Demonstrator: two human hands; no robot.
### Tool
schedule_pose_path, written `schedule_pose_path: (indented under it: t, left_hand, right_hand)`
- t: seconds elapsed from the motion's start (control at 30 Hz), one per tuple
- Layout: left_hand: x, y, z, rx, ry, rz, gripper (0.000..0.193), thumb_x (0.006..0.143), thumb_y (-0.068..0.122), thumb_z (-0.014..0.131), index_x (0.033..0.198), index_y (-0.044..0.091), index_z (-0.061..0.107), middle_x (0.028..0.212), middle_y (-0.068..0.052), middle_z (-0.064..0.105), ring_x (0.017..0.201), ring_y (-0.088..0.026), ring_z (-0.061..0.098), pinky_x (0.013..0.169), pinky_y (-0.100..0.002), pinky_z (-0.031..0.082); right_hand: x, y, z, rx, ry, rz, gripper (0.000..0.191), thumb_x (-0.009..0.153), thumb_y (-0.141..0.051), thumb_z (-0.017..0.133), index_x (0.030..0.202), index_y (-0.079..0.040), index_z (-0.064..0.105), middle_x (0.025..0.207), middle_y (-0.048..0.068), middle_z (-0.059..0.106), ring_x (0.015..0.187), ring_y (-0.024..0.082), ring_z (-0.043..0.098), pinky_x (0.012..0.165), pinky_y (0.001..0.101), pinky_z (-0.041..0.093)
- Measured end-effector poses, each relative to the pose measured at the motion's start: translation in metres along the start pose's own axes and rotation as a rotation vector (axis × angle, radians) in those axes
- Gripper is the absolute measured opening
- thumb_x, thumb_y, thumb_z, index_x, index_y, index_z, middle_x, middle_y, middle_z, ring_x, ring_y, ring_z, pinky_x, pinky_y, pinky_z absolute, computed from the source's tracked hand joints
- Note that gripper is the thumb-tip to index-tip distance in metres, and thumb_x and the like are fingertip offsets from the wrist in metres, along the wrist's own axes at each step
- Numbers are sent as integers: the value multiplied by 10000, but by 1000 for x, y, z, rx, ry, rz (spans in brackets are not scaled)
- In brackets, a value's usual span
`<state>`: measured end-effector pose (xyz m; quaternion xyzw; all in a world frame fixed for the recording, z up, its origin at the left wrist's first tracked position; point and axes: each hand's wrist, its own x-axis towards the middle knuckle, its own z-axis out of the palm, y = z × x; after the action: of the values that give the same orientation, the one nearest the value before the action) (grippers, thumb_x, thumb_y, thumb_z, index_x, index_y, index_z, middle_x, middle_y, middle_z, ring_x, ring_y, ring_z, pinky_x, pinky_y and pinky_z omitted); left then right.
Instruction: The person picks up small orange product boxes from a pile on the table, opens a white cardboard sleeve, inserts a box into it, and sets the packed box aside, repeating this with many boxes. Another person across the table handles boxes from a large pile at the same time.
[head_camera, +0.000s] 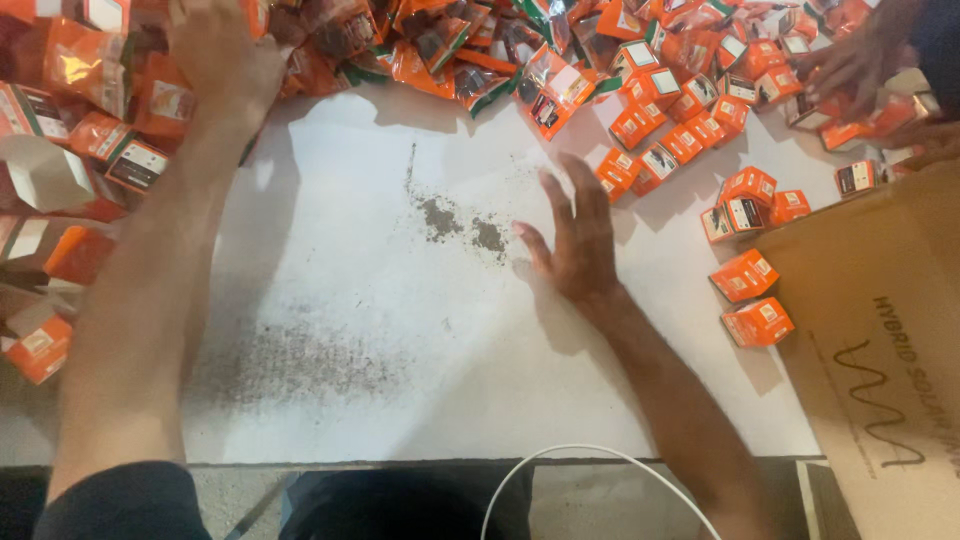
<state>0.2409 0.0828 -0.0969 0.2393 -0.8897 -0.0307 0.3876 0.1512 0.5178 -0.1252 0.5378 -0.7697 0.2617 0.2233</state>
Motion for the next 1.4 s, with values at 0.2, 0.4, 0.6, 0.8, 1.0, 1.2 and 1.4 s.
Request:
schedule_pose_path:
  t: [0.2,0.4,0.6,0.8,1.0,1.2,1.4]
  left_hand:
    - [-120,142,-18,-1235,-430,193,825,1016,294,638,1518,-26,67,1317,-194,598,1136,-235,655,883,-381,531]
    - [-96,176,21,-843,-305,406,364,1161,296,525,1427,48,513,1425,-191,534,1390,-378,504,1221,-521,403]
    - [-27,139,71,92,-245,413,785,747,432,823,1269,-78,537,1247,-255,516,1101,-407,516,902,-489,462]
    - [-70,121,40,38,-548,206,696,821,248,800,1345,-89,491,1290,-336,459,932,-423,674,669,-433,589]
    - [-101,78,-29,164,-536,195,462,836,272,790,1141,-23,609,1147,-282,578,845,-393,707,625,-449,591]
    - [-138,110,-99,-535,-343,189,236,919,11,712,1125,32,600,1015,-162,708,848,-361,723,710,-457,570]
    - [-182,159,-113,-857,-41,765,314,875,-33,747,1008,37,471,1263,-238,678,1090,-379,707,921,-456,611]
  right_hand:
    - [-18,-19,29,1253,-144,382,830,1044,-294,674,1614,-74,113,1643,136,287,1532,247,328,1274,406,287]
    - [-29,-21,28,1180,-58,427,601,1105,-194,648,1567,7,320,1495,184,474,1448,235,439,1275,401,334]
    - [-31,-30,17,645,-220,228,611,1089,-234,569,1549,15,253,1482,233,456,1398,337,464,1197,424,358]
    - [-29,-30,9,654,-267,213,538,1091,-242,619,1510,-25,360,1402,212,495,1332,336,521,1195,432,422]
    - [-34,-46,4,706,-224,134,565,973,-128,702,1443,42,439,1339,238,609,1269,375,611,1067,432,487]
    - [-31,-64,1,620,-249,125,559,882,-115,792,1348,18,513,1288,238,616,1201,414,614,1012,434,516]
    - [-22,-68,-9,649,-259,-6,519,794,-25,732,1286,-12,569,1297,208,638,1225,407,621,1040,461,512]
